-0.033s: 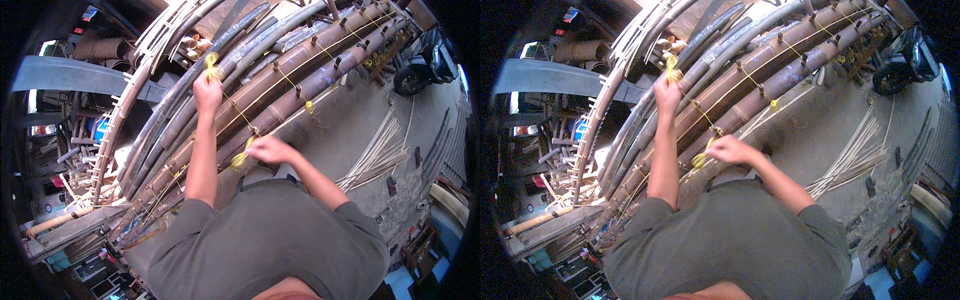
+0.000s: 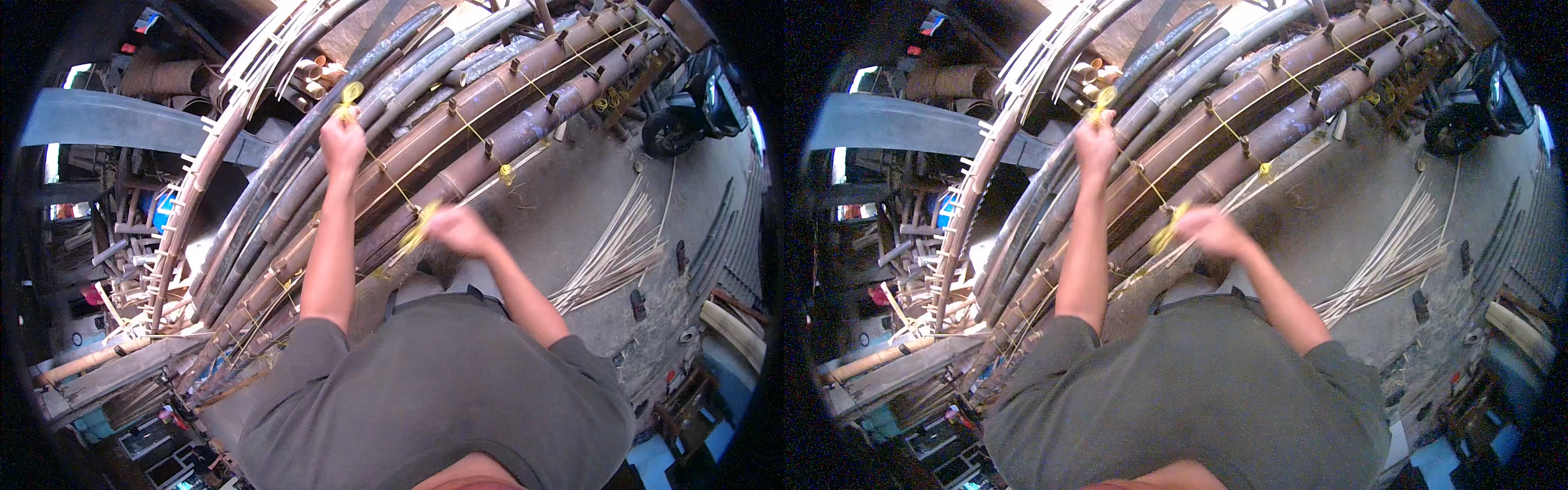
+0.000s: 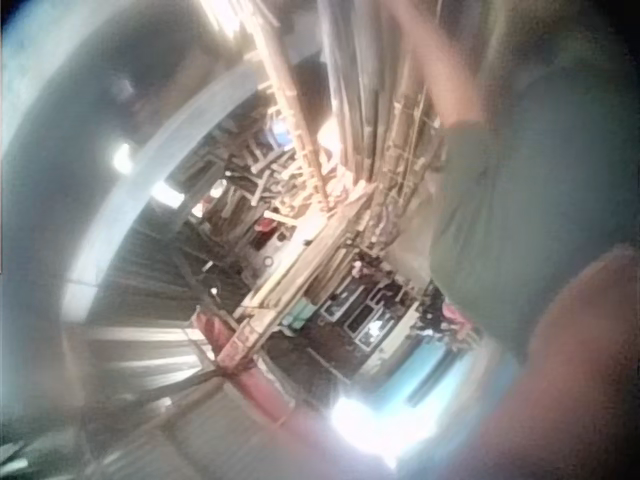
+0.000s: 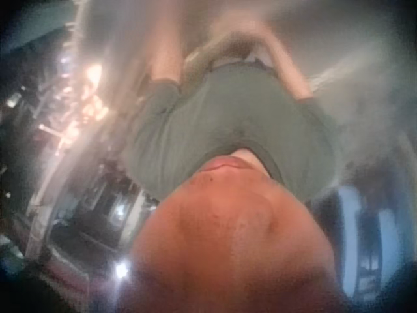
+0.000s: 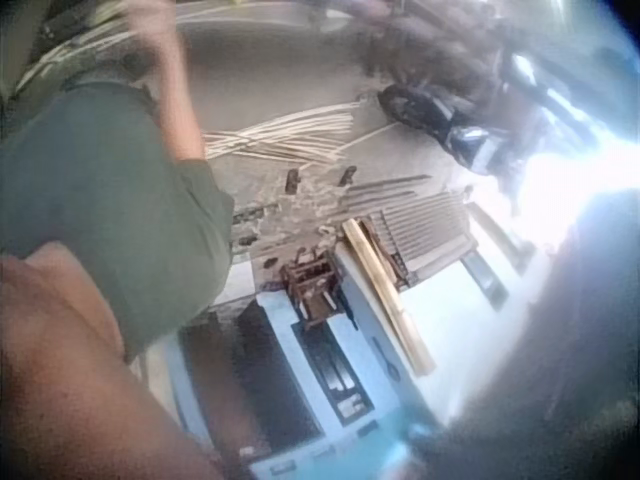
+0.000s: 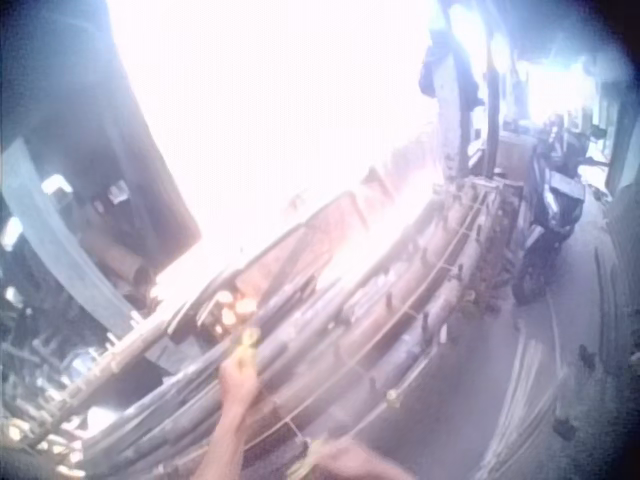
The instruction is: The person ties bundles of bamboo poles together using yellow string. They repeatedly wrap the string around the poles and tie knots to secure them.
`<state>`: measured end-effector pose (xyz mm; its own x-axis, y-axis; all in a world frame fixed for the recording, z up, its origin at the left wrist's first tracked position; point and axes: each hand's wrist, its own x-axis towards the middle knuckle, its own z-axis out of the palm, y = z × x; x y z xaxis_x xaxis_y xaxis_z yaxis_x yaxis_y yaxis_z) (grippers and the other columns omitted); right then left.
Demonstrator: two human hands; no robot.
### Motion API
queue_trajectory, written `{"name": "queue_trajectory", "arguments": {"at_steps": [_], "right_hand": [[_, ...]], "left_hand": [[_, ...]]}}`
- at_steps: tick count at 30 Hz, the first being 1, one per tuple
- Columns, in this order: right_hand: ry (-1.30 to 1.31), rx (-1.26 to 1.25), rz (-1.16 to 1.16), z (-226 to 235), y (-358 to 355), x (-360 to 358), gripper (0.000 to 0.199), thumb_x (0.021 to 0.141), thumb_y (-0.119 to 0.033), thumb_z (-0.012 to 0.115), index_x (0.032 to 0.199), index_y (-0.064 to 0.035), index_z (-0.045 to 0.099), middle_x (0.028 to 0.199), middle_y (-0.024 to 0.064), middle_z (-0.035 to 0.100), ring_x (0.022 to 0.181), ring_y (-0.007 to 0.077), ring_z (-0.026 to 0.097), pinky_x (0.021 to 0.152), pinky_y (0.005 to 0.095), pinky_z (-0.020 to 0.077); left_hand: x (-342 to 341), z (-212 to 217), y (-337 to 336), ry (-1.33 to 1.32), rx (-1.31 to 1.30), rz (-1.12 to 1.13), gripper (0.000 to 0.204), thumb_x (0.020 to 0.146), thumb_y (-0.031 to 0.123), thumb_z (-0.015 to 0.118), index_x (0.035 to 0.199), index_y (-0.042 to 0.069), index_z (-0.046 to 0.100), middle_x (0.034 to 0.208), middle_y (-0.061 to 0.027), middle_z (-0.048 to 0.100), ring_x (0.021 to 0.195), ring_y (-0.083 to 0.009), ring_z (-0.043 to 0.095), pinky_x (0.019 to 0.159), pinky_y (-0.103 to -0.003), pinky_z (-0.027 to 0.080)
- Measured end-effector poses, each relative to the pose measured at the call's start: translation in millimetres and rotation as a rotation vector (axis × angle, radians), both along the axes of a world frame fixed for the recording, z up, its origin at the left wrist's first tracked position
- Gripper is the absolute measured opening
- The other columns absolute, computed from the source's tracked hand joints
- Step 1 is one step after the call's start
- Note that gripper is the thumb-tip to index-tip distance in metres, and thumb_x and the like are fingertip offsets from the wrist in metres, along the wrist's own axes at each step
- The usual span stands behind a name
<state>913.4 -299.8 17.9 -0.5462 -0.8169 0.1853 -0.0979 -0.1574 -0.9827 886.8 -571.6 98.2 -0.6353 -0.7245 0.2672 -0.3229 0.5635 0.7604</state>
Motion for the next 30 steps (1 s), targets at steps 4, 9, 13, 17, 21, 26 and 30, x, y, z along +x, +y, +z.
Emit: {"name": "queue_trajectory", "arguments": {"at_steps": [4, 9, 13, 17, 21, 26, 30], "right_hand": [[-1.267, -0.914, -0.658, -73.4, 119.3, -70.1, 0.035, 0.096, -0.038, 0.046, 0.088, -0.0082, 0.062, 0.084, 0.0088, 0.064, 0.086, 0.0226, 0.061, 0.088, 0.0373, 0.047], [-1.534, -0.297, -0.715, -49.0, 65.8, 43.4, 0.094, 0.083, -0.079, 0.027, 0.142, -0.0061, 0.031, 0.124, 0.0266, 0.047, 0.117, 0.0383, 0.048, 0.104, 0.0545, 0.0372], [-1.575, 0.009, -0.042, -54.8, -9.5, 148.1, 0.072, 0.09, -0.058, 0.051, 0.133, 0.0003, 0.046, 0.123, 0.021, 0.051, 0.114, 0.0316, 0.053, 0.099, 0.0474, 0.0454], [-1.581, -0.072, 0.006, -10.6, -72.9, 195.7, 0.045, 0.099, -0.043, 0.044, 0.114, -0.0031, 0.059, 0.103, 0.007, 0.063, 0.09, 0.0179, 0.06, 0.086, 0.0339, 0.0501], [-0.622, -0.281, -0.599, 43.9, -164.1, 190.5, 0.019, 0.094, -0.018, 0.044, 0.084, -0.0071, 0.057, 0.082, 0.0056, 0.059, 0.077, 0.0168, 0.056, 0.074, 0.0326, 0.0457], [0.782, 0.622, 0.277, 122.5, -238.6, 151.8, 0.052, 0.096, -0.049, 0.038, 0.097, -0.0091, 0.071, 0.116, 0.0164, 0.061, 0.11, 0.0309, 0.056, 0.093, 0.0443, 0.0402], [0.843, 0.934, 0.009, 67.1, -250.6, 88.5, 0.062, 0.093, -0.058, 0.041, 0.108, -0.0051, 0.07, 0.112, 0.0195, 0.065, 0.11, 0.0353, 0.057, 0.094, 0.0496, 0.0391]], "left_hand": [[0.9, -93.0, -31.2, -0.416, -0.086, 0.048, 0.026, 0.088, 0.021, 0.051, 0.093, 0.003, 0.068, 0.09, -0.0251, 0.066, 0.089, -0.0443, 0.064, 0.08, -0.052, 0.05], [48.9, -67.6, -54.8, -0.236, -0.072, -0.186, 0.038, 0.091, 0.034, 0.053, 0.111, 0.004, 0.065, 0.104, -0.0241, 0.066, 0.1, -0.0389, 0.063, 0.088, -0.046, 0.049], [155.3, -8.9, -70.4, -0.249, -0.083, -0.223, 0.036, 0.093, 0.031, 0.049, 0.109, 0.003, 0.065, 0.104, -0.0236, 0.065, 0.098, -0.0388, 0.063, 0.085, -0.044, 0.049], [246.7, -31.9, -67.0, -0.65, 0.013, -0.593, 0.028, 0.091, 0.025, 0.049, 0.1, 0.003, 0.063, 0.098, -0.0219, 0.066, 0.096, -0.0419, 0.061, 0.084, -0.051, 0.044], [243.4, -35.3, 5.4, -0.805, 0.051, -0.301, 0.044, 0.088, 0.036, 0.06, 0.123, 0.01, 0.051, 0.118, -0.0171, 0.061, 0.114, -0.0301, 0.056, 0.101, -0.055, 0.033], [265.1, -135.6, -31.0, -0.052, 0.1, -0.287, 0.038, 0.096, 0.036, 0.049, 0.12, 0.008, 0.057, 0.109, -0.0148, 0.061, 0.104, -0.0305, 0.058, 0.092, -0.045, 0.041], [252.1, -60.2, -11.1, -0.443, 0.152, -0.242, 0.035, 0.097, 0.033, 0.044, 0.109, 0.008, 0.065, 0.105, -0.0228, 0.065, 0.105, -0.0429, 0.058, 0.09, -0.055, 0.037]]}}
